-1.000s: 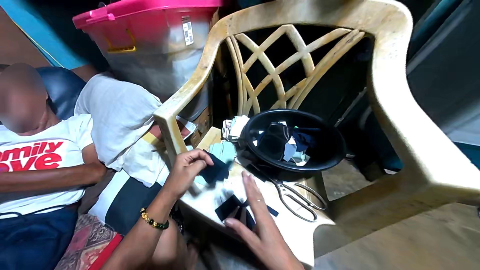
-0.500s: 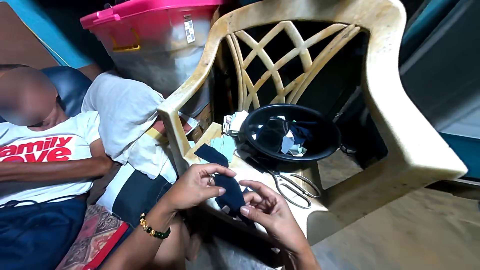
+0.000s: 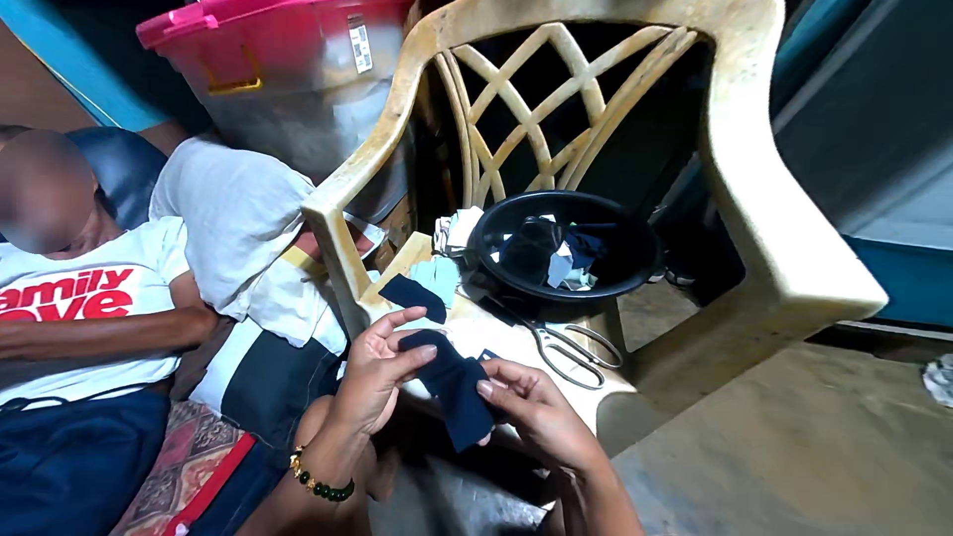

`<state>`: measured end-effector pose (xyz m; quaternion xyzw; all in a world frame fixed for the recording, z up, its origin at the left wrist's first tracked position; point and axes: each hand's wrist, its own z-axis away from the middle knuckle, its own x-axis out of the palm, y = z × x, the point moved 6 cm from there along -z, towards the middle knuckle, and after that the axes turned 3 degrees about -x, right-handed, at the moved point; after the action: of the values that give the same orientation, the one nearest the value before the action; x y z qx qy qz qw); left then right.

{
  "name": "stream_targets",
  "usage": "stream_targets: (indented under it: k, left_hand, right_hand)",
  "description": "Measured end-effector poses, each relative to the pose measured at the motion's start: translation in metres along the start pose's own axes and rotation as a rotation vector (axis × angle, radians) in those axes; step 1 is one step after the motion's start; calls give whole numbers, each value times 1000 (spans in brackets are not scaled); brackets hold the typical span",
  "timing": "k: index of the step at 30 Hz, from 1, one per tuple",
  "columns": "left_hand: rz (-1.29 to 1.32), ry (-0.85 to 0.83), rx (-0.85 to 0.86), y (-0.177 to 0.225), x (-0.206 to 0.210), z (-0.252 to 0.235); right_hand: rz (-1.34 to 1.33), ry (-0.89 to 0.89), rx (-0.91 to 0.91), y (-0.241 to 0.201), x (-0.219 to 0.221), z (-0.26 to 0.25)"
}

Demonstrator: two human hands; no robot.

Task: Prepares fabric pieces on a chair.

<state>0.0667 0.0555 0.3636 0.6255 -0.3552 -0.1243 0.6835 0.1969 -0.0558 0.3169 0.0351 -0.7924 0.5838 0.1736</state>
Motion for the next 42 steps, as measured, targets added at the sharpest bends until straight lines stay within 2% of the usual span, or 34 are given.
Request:
stream_targets:
  k: [4,8,15,19,24,26,28,31,33,38,42]
  left_hand:
    - [2,127,20,-1,-6,3]
    - [-9,158,27,1,-9,6]
    - [-63,131,69,9,-8,12]
    - [-38,122,73,9,-9,13]
    - [-4,94,-17,-7,-10,14]
    - [-93,38,-53,-17,-9,16]
    - [-239,-123,-16,-26,-5,22]
    - [-366,-399,217,-33,6,41]
    - [-312,-443,289,-31,16,56]
    - [-175,-172,264,-30,23,70]
    - [-156,-75,257,-37,13,64]
  right_hand:
    - [-38,8,34,-4,-2,0]
    - [-35,-59,19,-9,-6,1]
    - [77,-229,-183,-15,-12,8]
    - [131,-218,-215,-19,-14,9]
    - [144,-211,-250,-27,-9,12]
    - [230,-173,-285,-30,-6,13]
    - [317,-116,-329,-35,-2,14]
    - [489,-7,-401,-43,8,17]
    - [531,50,-416,-47,13,21]
    - [438,26,-322,-47,15,25]
    - [325,2,-224,-40,-1,19]
